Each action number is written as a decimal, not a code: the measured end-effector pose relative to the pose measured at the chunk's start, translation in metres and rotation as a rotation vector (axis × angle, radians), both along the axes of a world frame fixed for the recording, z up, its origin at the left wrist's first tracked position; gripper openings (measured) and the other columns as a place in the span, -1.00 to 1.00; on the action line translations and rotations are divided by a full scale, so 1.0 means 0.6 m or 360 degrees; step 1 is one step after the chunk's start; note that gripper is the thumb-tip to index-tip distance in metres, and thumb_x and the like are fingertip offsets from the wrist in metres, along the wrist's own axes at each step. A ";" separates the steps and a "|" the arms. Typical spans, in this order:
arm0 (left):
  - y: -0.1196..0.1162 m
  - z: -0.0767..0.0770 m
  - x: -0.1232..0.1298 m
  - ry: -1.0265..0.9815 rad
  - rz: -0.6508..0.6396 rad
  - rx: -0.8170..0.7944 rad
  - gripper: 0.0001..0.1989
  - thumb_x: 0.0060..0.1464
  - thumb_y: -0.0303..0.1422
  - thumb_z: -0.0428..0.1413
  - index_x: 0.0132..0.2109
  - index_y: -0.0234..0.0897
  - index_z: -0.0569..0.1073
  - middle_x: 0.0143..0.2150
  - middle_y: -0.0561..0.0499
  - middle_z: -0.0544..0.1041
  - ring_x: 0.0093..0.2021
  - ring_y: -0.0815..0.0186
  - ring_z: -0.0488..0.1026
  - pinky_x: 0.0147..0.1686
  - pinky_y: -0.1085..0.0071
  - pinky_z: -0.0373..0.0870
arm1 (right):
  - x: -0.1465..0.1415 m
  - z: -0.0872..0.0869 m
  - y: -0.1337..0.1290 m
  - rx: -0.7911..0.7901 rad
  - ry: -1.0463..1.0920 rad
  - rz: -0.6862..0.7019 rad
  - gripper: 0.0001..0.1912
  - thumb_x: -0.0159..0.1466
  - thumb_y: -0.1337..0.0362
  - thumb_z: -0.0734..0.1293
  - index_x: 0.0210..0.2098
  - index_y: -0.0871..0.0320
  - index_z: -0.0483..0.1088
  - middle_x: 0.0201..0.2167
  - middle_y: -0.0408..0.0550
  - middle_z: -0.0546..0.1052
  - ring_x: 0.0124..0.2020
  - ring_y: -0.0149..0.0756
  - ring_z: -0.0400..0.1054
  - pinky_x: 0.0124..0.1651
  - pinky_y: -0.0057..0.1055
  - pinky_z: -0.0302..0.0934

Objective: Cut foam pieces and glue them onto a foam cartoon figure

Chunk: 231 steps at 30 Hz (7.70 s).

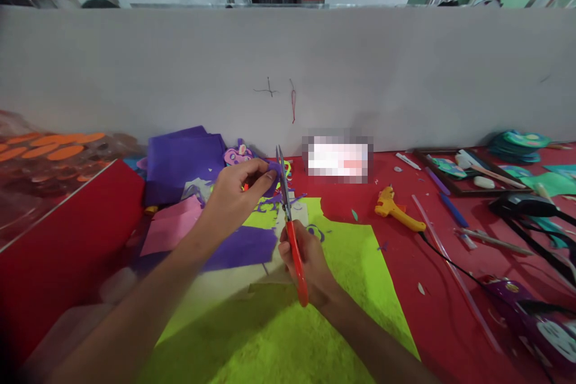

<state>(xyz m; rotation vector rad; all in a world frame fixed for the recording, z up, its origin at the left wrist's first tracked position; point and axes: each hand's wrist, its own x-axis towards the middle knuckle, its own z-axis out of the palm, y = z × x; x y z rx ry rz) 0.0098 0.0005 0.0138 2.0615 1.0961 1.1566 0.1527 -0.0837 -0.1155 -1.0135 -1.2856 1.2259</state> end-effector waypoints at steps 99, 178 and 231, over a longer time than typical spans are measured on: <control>0.030 0.007 -0.026 -0.0403 0.0174 -0.0117 -0.90 0.10 -0.35 0.22 -0.30 -0.28 0.47 -0.41 0.07 0.47 -0.43 0.41 0.37 -0.41 0.46 0.30 | 0.003 0.025 0.001 -0.0170 -0.0317 -0.0075 -0.58 0.23 -0.11 0.41 -0.42 0.05 0.23 -0.69 -0.32 0.21 -0.70 -0.45 0.11 -0.71 -0.53 0.04; 0.025 -0.031 -0.004 -0.0360 0.0096 -0.0146 -0.83 0.24 -0.38 0.13 -0.32 -0.22 0.31 -0.41 0.08 0.35 -0.44 0.38 0.29 -0.42 0.38 0.20 | 0.004 -0.006 0.007 -0.0021 -0.0084 0.0083 -0.33 0.28 -0.46 0.19 -0.31 0.07 0.20 -0.47 -0.28 0.19 -0.59 -0.49 0.10 -0.57 -0.49 0.09; 0.029 -0.026 -0.007 -0.0469 0.0157 -0.0132 -0.80 0.25 -0.40 0.13 -0.34 -0.21 0.29 -0.47 0.13 0.31 -0.50 0.42 0.25 -0.48 0.39 0.15 | -0.003 0.023 0.002 -0.0242 -0.0083 -0.0028 -0.45 0.21 -0.28 0.41 -0.40 0.06 0.24 -0.65 -0.32 0.16 -0.68 -0.47 0.04 -0.70 -0.51 -0.05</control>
